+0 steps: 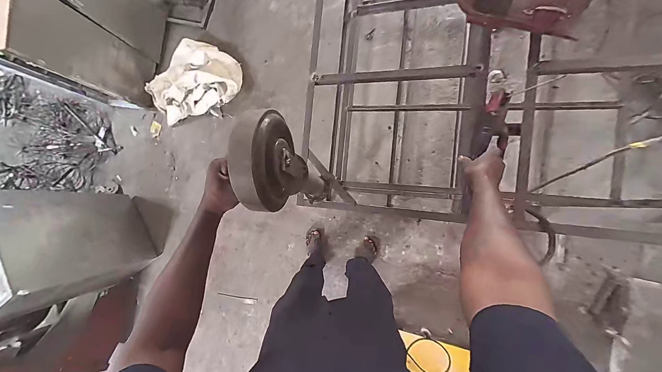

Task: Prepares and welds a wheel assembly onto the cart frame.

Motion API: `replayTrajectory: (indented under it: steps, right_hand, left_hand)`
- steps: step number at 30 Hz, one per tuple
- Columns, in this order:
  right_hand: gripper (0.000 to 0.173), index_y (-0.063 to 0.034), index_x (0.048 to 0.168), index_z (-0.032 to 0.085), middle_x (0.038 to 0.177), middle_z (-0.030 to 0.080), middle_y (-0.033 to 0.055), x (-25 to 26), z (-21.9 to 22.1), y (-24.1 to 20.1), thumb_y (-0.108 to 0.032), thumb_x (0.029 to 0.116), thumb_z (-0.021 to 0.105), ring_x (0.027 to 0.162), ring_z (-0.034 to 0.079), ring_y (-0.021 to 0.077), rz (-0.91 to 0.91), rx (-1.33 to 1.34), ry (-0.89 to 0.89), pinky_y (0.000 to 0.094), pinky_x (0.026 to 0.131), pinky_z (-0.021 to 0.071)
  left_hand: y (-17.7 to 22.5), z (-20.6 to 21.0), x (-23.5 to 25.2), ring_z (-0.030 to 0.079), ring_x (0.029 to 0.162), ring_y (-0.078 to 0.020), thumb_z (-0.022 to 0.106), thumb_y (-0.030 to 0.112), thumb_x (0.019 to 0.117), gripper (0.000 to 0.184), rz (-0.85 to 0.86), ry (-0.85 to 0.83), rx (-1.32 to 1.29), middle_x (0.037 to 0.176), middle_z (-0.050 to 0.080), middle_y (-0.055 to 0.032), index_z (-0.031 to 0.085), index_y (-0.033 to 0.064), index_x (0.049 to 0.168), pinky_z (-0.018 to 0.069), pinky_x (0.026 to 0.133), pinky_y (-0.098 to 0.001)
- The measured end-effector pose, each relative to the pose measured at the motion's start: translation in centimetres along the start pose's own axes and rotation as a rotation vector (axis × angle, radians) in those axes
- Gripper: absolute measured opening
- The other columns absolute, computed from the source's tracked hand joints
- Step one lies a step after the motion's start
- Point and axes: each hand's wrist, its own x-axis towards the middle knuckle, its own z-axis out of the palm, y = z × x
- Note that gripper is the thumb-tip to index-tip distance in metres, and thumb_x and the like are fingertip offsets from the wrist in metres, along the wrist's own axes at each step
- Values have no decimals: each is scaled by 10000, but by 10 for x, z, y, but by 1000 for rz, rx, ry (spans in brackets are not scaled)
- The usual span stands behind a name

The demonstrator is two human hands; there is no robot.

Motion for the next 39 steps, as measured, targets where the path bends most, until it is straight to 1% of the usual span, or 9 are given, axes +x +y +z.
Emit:
replayTrajectory:
  steps: [6, 12, 17, 19, 22, 26, 32, 37, 39]
  right_hand:
    - [568, 34, 1357, 560, 1304, 590, 338, 9, -16, 13, -148, 843, 717, 1217, 575, 495, 65, 187, 2, 701, 969, 449]
    - [437, -46, 1386, 500, 1186, 659, 94, -106, -60, 54, -72, 964, 610, 976, 685, 179, -185, 914, -167, 381, 858, 594]
    - [618, -128, 1310, 497, 912, 675, -9, -260, -65, 74, -455, 854, 758, 786, 703, 153, -471, 995, -140, 374, 718, 629]
    - [480, -175, 1211, 531, 779, 611, -64, -318, -51, 68, -546, 937, 664, 668, 642, 115, -415, 1108, -40, 360, 674, 610]
    - [643, -193, 1155, 533, 715, 580, -65, -404, -31, 66, -728, 830, 679, 560, 590, 106, -311, 1286, -21, 332, 554, 586]
    - [611, -88, 1209, 575, 969, 708, 15, -502, -7, 95, -479, 816, 831, 849, 712, 191, -427, 1358, -40, 416, 806, 634]
    - [412, -289, 1172, 637, 812, 690, -67, -595, -13, 92, -589, 897, 700, 635, 655, 80, -686, 1375, -47, 277, 567, 590]
    - [488, -259, 1266, 654, 1098, 738, -16, -624, 7, 50, -583, 904, 689, 1009, 712, 170, -656, 1607, -97, 455, 896, 610]
    - [518, -202, 1305, 594, 1033, 725, -24, -610, 25, 40, -560, 937, 661, 896, 706, 128, -606, 1537, -7, 357, 790, 624]
  left_hand:
    - [1, 0, 2, 672, 836, 47, 797, 150, 794, 197, 13, 6, 107, 887, 714, 152, 679, 212, 938, 586, 761, -205]
    - [3, 3, 11, 687, 987, -14, 827, 91, 772, 373, 93, -70, 61, 1049, 735, 110, 689, 148, 1114, 597, 908, -289]
    - [0, -2, 17, 680, 923, 0, 856, 215, 773, 302, 163, -113, 314, 960, 734, 66, 703, 78, 993, 574, 898, -279]
    - [-1, -2, 19, 695, 923, -29, 864, 176, 762, 304, 155, -116, 307, 968, 744, 35, 716, 62, 1001, 587, 905, -301]
    - [4, 0, 19, 695, 955, -34, 849, 121, 766, 289, 171, -141, 302, 1005, 747, 4, 720, 50, 1015, 573, 928, -295]
    - [-4, -4, 24, 713, 988, -89, 850, 116, 794, 342, 181, -192, 262, 1054, 757, -49, 728, 31, 1102, 589, 943, -332]
    - [-11, -7, 28, 703, 1071, -131, 850, 178, 800, 416, 171, -220, 257, 1144, 752, -65, 738, 63, 1183, 556, 993, -389]
    - [-10, -9, 32, 704, 1083, -159, 860, 207, 799, 423, 152, -229, 289, 1142, 749, -84, 740, 70, 1181, 553, 1009, -424]
    - [-13, -8, 34, 705, 1070, -143, 859, 202, 799, 407, 173, -236, 276, 1133, 751, -71, 744, 70, 1167, 561, 997, -417]
